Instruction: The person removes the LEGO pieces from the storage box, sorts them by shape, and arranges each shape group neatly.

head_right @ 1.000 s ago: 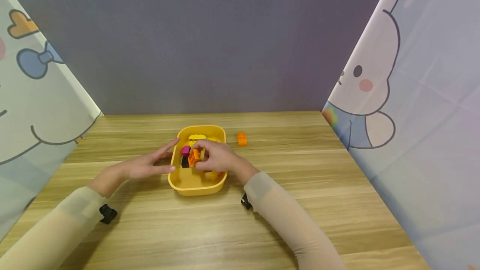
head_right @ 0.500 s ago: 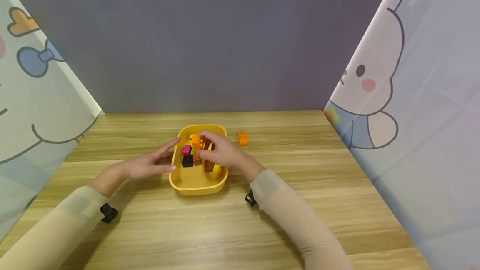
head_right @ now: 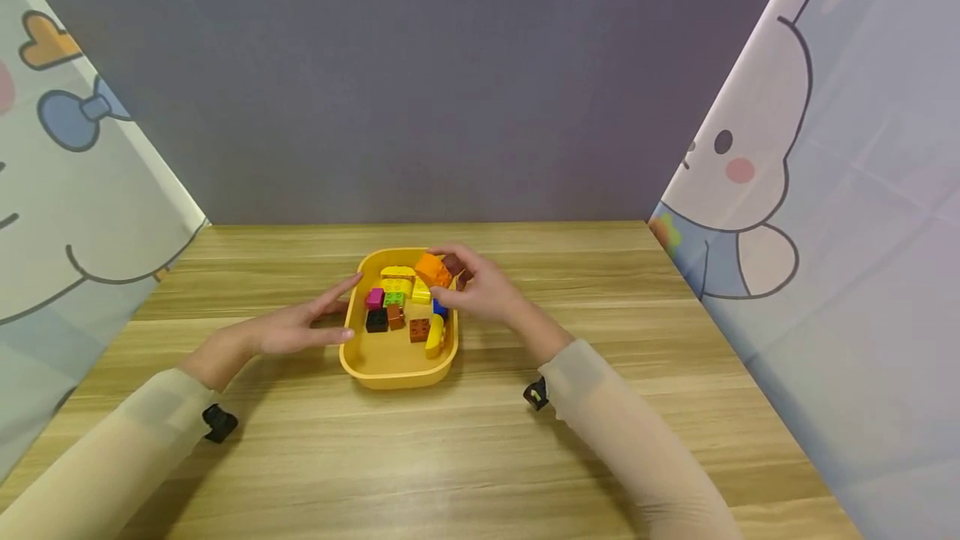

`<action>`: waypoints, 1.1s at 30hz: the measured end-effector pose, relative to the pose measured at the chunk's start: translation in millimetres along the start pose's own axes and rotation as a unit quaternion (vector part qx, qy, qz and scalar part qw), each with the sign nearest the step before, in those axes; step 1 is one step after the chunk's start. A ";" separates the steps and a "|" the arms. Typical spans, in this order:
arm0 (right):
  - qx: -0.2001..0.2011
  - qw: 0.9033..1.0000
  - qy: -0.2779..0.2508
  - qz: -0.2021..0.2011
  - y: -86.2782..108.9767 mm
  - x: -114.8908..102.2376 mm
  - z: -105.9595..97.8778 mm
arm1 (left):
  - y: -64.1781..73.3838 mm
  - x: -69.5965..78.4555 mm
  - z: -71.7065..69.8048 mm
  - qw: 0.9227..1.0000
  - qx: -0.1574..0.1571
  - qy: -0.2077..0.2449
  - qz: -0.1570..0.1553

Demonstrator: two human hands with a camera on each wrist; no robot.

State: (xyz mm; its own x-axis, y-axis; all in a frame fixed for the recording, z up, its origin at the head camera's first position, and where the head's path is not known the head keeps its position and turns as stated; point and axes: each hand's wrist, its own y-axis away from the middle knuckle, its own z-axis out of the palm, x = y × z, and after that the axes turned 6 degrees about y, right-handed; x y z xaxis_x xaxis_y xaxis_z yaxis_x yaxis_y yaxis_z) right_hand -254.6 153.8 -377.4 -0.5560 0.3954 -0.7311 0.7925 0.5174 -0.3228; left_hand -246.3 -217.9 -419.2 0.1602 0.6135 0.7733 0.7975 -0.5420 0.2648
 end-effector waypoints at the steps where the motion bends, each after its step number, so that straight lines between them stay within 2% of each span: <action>1: 0.000 1.000 -0.004 0.001 2.5 2.1 -3.2 | 0.0 0.0 -0.1 1.000 0.000 0.001 0.001; 8: 0.021 0.999 -0.032 0.007 19.5 20.3 -23.3 | 0.0 -1.7 -0.1 1.000 0.002 0.003 -0.002; 15: 0.025 0.996 -0.044 0.070 30.4 34.5 -38.1 | -0.4 -0.3 0.7 1.000 0.002 0.001 -0.002; 19: 0.028 0.996 -0.042 0.077 35.7 44.3 -48.4 | -1.1 0.5 1.5 1.000 0.004 -0.003 0.001; 27: 0.040 0.992 -0.054 0.102 42.5 69.7 -69.2 | 0.8 0.7 1.3 1.000 0.007 0.008 -0.001; 33: 0.039 0.990 -0.048 0.128 39.8 86.4 -80.0 | 1.0 0.6 1.3 1.000 0.006 0.007 -0.001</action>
State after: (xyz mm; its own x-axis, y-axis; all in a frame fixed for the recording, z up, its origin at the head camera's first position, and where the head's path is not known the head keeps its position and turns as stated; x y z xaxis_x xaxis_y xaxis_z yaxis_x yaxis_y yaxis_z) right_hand -291.1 269.3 -405.3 -0.3119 0.4300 -0.8473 0.9229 0.3489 -0.1627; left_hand -244.7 -217.4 -419.2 0.1505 0.6064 0.7808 0.8049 -0.5338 0.2594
